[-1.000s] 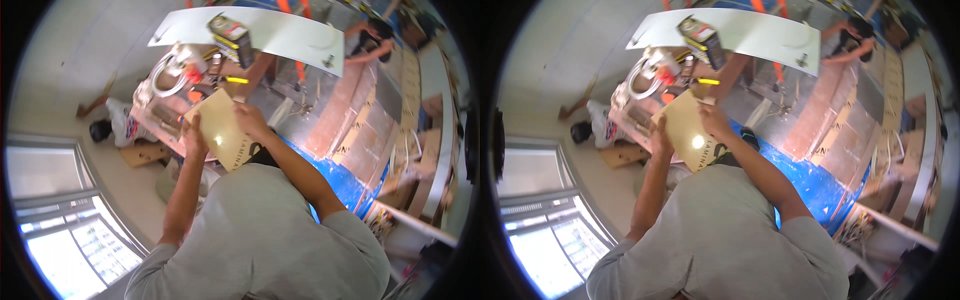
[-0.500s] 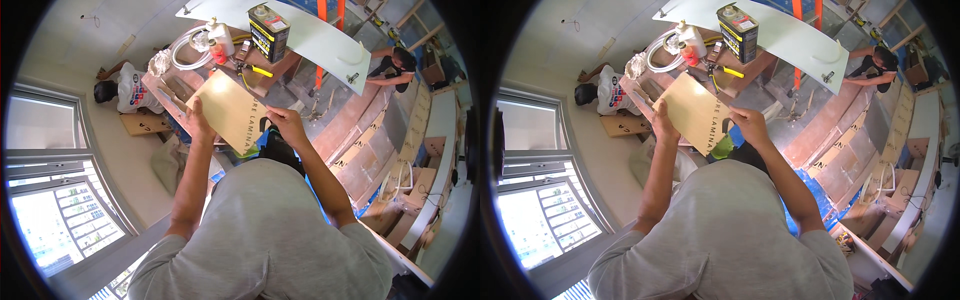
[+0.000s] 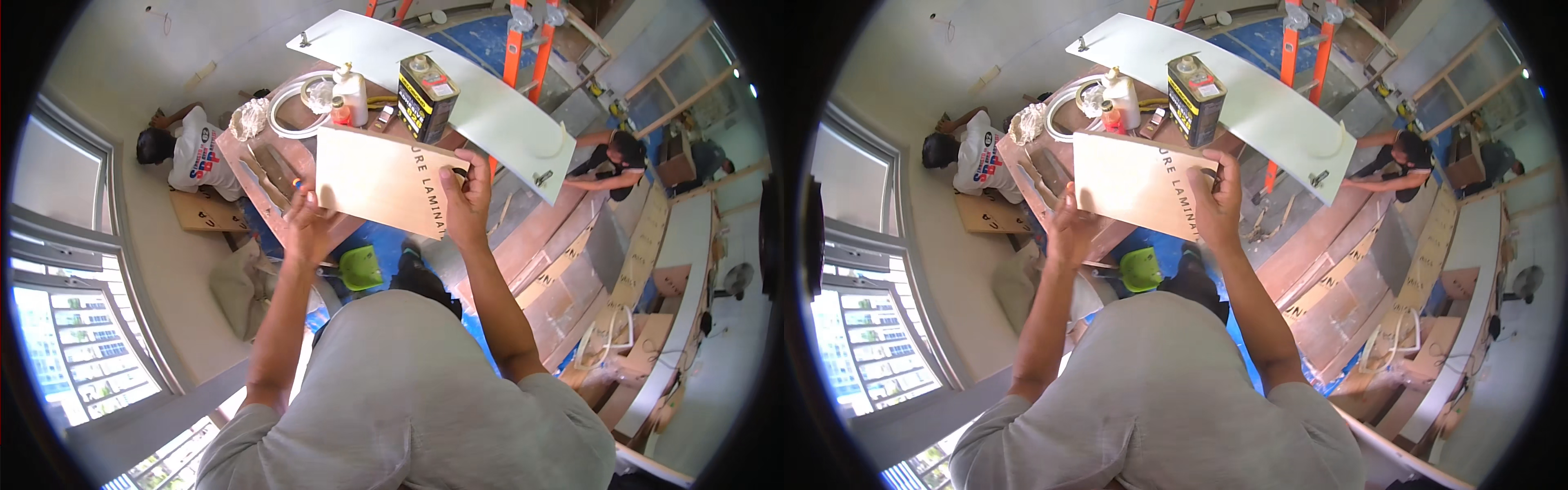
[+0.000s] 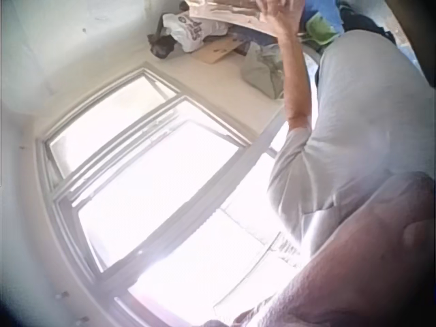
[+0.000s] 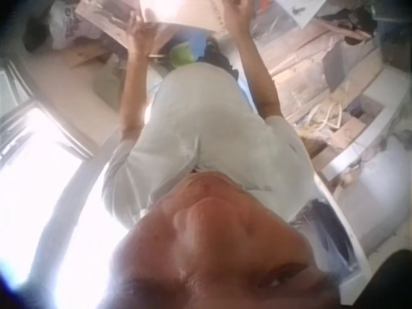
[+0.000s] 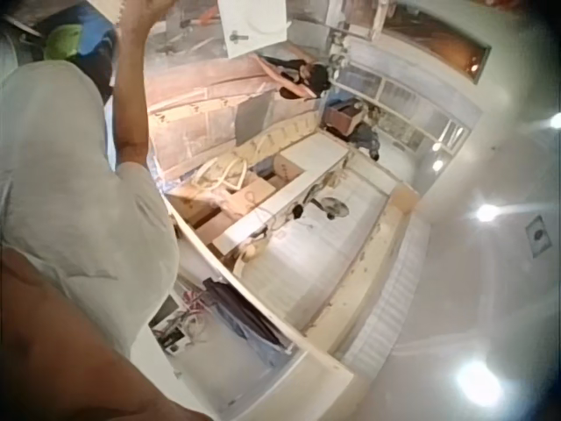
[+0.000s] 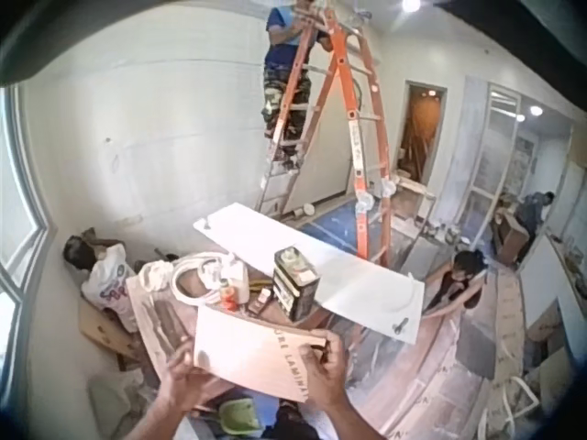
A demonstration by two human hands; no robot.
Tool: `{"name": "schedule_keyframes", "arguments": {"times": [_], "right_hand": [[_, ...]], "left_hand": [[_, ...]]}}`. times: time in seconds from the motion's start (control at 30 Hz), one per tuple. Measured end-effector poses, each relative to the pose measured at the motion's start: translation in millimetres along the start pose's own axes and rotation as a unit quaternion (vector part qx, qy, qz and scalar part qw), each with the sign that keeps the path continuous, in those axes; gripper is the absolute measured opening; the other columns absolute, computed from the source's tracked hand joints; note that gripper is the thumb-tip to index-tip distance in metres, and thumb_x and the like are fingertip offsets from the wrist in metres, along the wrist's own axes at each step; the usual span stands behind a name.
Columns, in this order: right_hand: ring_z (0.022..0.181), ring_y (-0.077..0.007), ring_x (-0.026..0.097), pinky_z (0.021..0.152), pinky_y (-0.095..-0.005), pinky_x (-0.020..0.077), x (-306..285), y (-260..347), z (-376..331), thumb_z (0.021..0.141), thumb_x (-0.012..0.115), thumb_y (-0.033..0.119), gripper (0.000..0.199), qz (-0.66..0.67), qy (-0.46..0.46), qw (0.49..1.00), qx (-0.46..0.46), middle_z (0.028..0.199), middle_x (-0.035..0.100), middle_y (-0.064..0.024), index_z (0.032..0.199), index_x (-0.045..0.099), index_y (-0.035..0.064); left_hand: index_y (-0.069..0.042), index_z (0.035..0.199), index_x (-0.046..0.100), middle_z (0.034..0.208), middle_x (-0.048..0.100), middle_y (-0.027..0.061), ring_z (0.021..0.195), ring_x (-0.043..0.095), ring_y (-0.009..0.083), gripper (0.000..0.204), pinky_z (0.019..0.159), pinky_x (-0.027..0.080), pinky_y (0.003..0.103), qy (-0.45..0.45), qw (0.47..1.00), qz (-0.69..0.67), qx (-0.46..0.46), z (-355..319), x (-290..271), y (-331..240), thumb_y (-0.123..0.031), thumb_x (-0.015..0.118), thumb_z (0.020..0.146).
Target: The person prepares a small piece of laminate wood by using a file to smooth the edges and applying adhesive from a bottle, while checking the fit against another wooden component.
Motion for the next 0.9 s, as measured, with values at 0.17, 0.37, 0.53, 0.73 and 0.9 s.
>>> {"name": "schedule_keyframes", "arguments": {"times": [0.17, 0.37, 0.53, 0.73, 0.9], "right_hand": [[0.107, -0.0117, 0.06, 0.092, -0.0271, 0.051, 8.0, 28.8, 2.2, 0.1, 0.072, 0.013, 0.039, -0.072, 0.081, 0.992, -0.062, 0.119, 0.06, -0.0094, 0.13, 0.052, 0.0009], [0.103, -0.0113, 0.06, 0.088, -0.0278, 0.052, 38.4, 45.0, 0.0, 0.1, 0.072, 0.013, 0.035, -0.058, 0.138, 0.988, -0.044, 0.117, 0.061, -0.0085, 0.128, 0.053, 0.0009], [0.099, -0.0121, 0.061, 0.081, -0.0285, 0.0533, 44.4, 39.7, -6.5, 0.097, 0.074, 0.01, 0.027, -0.122, 0.169, 0.978, 0.029, 0.114, 0.062, -0.0081, 0.118, 0.06, 0.0016], [0.077, -0.0146, 0.065, 0.069, -0.0282, 0.0526, 47.7, 12.9, -29.6, 0.089, 0.079, 0.009, 0.013, -0.248, 0.245, 0.935, 0.066, 0.083, 0.066, -0.0057, 0.092, 0.07, 0.0009], [0.068, -0.007, 0.046, 0.061, -0.0264, 0.0396, 54.4, 8.5, -36.6, 0.093, 0.081, 0.016, 0.035, -0.292, 0.227, 0.928, 0.048, 0.073, 0.055, 0.0011, 0.075, 0.054, 0.0013]], "left_hand": [[-0.003, 0.143, 0.056, 0.144, 0.055, 0.0109, 0.137, 0.051, 0.0263, 0.05, 0.115, 0.039, 0.042, 0.025, 0.899, 0.334, 0.282, -4.6, 44.0, -98.2, -0.009, 0.069, 0.095], [-0.005, 0.118, 0.073, 0.118, 0.07, 0.0122, 0.114, 0.066, 0.0338, 0.032, 0.106, 0.048, 0.046, 0.182, 0.637, 0.645, 0.38, -26.4, 146.4, -114.4, -0.007, 0.078, 0.086], [-0.001, 0.107, 0.075, 0.097, 0.073, 0.0127, 0.088, 0.072, 0.0253, 0.02, 0.079, 0.055, 0.037, 0.161, 0.814, 0.495, 0.257, -15.6, 110.8, -72.1, -0.003, 0.076, 0.087], [0.002, 0.098, 0.075, 0.089, 0.072, 0.0146, 0.078, 0.07, 0.0257, 0.013, 0.072, 0.053, 0.037, 0.139, 0.781, 0.581, 0.181, -42.0, 95.0, -39.3, -0.007, 0.076, 0.088], [0.001, 0.097, 0.075, 0.089, 0.072, 0.0163, 0.081, 0.07, 0.0317, 0.013, 0.072, 0.054, 0.041, 0.168, 0.753, 0.608, 0.19, -45.2, 94.6, -43.7, -0.007, 0.076, 0.087]]}}
Point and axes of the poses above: each hand's wrist, its own z-axis towards the middle knuckle, its own x-axis out of the palm, y = z × x, the point moved 7 cm from there along z, towards the middle knuckle
